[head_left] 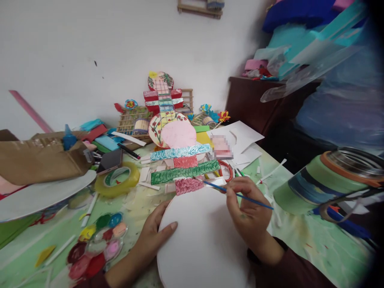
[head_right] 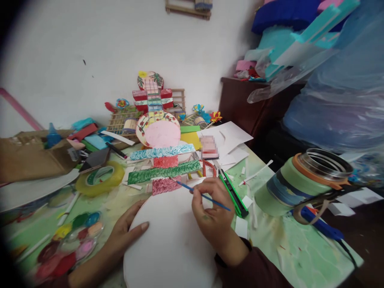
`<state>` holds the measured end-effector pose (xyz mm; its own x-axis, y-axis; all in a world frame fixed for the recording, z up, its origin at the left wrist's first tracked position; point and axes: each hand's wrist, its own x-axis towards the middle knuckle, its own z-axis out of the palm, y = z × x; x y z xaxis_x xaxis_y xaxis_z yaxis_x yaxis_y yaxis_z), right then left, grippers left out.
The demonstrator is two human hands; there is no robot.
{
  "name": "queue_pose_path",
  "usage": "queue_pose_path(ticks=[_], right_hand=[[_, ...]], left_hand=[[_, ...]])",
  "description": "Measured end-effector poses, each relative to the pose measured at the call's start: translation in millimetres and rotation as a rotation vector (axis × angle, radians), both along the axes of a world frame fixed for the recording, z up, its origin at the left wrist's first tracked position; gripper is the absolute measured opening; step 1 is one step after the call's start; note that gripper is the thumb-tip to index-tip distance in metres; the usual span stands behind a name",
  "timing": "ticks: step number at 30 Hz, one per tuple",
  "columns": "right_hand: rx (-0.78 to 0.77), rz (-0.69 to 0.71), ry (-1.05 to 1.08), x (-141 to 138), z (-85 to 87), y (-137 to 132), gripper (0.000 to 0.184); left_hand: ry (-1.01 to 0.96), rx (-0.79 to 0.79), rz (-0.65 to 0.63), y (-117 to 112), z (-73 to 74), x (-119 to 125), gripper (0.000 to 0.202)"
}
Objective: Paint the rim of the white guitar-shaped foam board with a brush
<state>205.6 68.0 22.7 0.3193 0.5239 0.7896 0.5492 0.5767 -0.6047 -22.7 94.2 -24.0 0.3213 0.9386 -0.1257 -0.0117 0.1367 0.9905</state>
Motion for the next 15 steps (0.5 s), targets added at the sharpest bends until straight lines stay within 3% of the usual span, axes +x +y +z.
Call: queue_pose_path(ticks=[5,15], right_hand=[[-0.034,0.115,-0.122,-10.8,-0.7,-1.9,0.021],[-0.103,0.154,-0.136,-17.8,-7.4,-2.5,0.018]], left_hand=[[0.026,0.011,-0.093,4.7,-3.6,-3.2,0.061],[-0.008,0.052,-0.117,3.9,-1.1,-2.2,0.057]])
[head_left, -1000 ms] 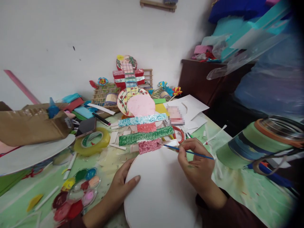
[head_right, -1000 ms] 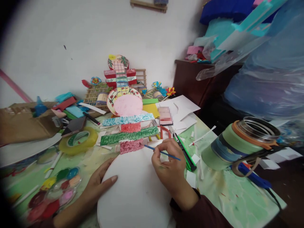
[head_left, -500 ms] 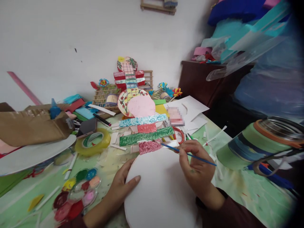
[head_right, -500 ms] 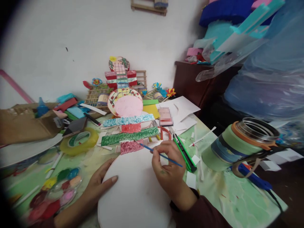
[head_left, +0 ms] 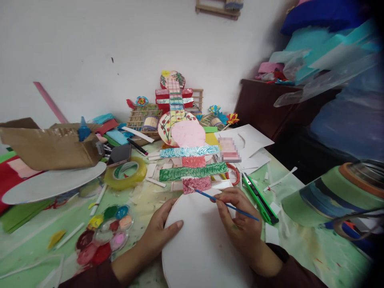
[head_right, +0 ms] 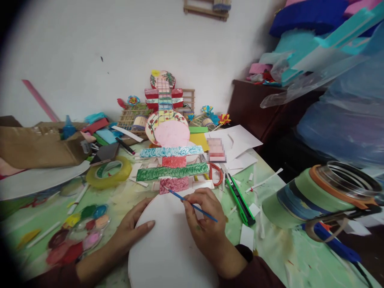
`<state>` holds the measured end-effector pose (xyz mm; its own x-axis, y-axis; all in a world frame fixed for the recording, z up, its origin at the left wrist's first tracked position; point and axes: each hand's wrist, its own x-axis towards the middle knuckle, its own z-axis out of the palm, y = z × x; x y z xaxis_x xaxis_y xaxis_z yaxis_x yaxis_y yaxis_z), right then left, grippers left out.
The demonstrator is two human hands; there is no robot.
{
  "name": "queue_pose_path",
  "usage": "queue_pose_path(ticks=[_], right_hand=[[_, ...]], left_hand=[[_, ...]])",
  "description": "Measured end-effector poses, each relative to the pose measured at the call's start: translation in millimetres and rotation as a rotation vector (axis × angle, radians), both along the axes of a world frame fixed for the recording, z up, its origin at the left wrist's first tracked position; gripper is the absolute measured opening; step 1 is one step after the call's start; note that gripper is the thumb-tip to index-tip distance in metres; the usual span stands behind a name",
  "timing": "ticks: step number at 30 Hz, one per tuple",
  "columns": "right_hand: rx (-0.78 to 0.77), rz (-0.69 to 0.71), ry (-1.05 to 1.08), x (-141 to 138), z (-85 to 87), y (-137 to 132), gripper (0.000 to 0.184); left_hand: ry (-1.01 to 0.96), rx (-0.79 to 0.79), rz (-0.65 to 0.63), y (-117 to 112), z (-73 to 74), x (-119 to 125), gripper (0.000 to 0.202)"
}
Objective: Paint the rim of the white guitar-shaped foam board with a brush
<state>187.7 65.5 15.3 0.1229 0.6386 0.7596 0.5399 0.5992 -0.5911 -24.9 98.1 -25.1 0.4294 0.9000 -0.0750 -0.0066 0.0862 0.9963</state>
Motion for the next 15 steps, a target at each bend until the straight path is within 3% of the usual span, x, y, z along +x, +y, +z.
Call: queue_pose_path(ticks=[15], right_hand=[[-0.038,-0.003,0.011,-2.3,-4.3,3.3,0.016]], left_hand=[[-0.037,-0.034,-0.039,-0.8,2.8,0.9,0.059]])
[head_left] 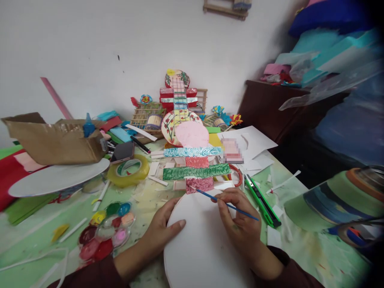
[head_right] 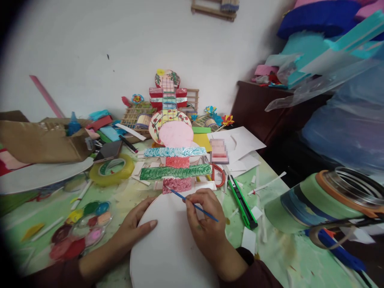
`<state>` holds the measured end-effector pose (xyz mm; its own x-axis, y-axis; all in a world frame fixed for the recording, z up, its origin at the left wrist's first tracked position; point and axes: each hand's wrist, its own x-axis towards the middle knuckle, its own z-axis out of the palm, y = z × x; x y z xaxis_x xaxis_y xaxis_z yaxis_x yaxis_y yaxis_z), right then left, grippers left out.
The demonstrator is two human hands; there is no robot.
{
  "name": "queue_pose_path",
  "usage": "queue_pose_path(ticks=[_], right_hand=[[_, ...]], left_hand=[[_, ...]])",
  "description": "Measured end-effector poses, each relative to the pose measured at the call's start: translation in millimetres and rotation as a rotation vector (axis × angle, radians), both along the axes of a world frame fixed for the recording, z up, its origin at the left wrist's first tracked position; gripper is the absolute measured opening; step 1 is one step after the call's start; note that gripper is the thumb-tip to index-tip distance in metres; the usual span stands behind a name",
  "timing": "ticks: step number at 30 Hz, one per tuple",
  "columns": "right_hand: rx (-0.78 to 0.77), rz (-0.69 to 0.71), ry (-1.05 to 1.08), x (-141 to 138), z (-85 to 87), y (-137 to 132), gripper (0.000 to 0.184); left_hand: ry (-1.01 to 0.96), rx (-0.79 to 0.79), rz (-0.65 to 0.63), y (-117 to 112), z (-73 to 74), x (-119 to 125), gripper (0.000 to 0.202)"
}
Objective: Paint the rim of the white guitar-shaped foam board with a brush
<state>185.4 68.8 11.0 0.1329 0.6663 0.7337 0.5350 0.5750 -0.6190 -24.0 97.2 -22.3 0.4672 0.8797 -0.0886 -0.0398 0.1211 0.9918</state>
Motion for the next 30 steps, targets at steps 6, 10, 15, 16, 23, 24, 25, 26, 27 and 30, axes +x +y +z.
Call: queue_pose_path(ticks=[6,10,15,16,23,24,25,26,27,30], right_hand=[[-0.006,-0.025,0.027,1.1,0.6,0.2,0.015],[-0.027,-0.011,0.032,1.9,-1.0,0.0,0.015],[-0.063,0.011,0.031,2.1,-0.1,-0.6,0.014],[-0.066,0.011,0.027,2.2,0.4,-0.7,0.014],[-0.043,-0.033,0.037,4.1,4.8,-0.2,0.015],[-0.045,-0.041,0.042,4.6,5.3,0.0,0.016],[-0.042,-0.056,0.05,5.1,5.8,0.2,0.016],[-0.036,-0.075,0.057,5.6,6.2,0.3,0.016],[-0.031,-0.088,0.06,6.1,6.6,0.4,0.016],[-0.032,-0.069,0.039,7.0,7.5,-0.4,0.017]], left_hand=[[0.011,0.024,-0.001,0.2,2.8,0.6,0.058],[0.018,0.035,0.003,0.7,2.7,0.8,0.057],[0.023,0.035,0.005,1.8,-0.1,-0.2,0.057],[0.028,0.047,0.009,1.9,-0.5,-0.4,0.056],[0.036,0.034,0.021,1.6,-0.4,-0.2,0.058],[0.042,0.041,0.03,1.9,-0.1,0.0,0.058],[0.048,0.05,0.038,2.1,0.1,0.1,0.058],[0.052,0.059,0.043,2.4,0.5,0.3,0.057],[0.055,0.063,0.047,2.5,0.9,0.4,0.057],[0.066,0.053,0.043,2.2,1.9,0.3,0.058]])
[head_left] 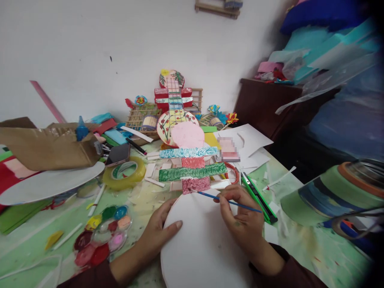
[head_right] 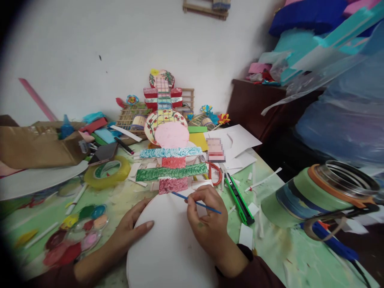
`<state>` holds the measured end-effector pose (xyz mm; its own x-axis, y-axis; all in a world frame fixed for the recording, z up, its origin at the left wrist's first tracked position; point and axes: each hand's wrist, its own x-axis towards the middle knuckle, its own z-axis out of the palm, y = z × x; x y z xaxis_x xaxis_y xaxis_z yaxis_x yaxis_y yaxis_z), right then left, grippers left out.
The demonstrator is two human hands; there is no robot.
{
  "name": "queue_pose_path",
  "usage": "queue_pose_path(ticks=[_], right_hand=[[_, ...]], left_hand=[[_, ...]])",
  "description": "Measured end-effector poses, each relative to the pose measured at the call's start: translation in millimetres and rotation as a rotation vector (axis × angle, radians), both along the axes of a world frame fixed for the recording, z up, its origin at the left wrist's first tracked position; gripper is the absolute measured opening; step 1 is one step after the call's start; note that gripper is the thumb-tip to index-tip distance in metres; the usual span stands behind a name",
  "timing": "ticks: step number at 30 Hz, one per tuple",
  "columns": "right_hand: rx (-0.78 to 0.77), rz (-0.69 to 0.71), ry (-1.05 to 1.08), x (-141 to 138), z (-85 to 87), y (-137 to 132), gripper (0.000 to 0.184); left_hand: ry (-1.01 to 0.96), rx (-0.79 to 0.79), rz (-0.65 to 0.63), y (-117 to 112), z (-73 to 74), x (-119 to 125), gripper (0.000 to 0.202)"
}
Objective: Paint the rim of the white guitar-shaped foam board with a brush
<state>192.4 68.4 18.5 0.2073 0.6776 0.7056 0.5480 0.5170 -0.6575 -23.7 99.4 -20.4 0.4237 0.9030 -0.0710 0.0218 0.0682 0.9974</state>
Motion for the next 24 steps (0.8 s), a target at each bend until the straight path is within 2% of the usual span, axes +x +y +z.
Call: queue_pose_path(ticks=[8,11,17,24], right_hand=[[0.009,0.024,0.02,0.4,2.4,-2.2,0.018],[0.019,-0.005,0.048,-0.3,3.6,-1.6,0.017],[0.032,0.024,0.025,-1.0,3.5,-1.4,0.018],[0.044,0.02,0.052,-0.6,1.8,-1.9,0.02]], left_hand=[[0.027,-0.033,0.036,-1.5,0.2,1.2,0.062],[0.018,-0.039,0.031,-1.5,-2.1,0.4,0.062],[0.05,-0.035,-0.007,-1.2,-8.4,-5.0,0.061],[0.029,-0.033,0.014,-0.9,-3.5,-0.5,0.063]])
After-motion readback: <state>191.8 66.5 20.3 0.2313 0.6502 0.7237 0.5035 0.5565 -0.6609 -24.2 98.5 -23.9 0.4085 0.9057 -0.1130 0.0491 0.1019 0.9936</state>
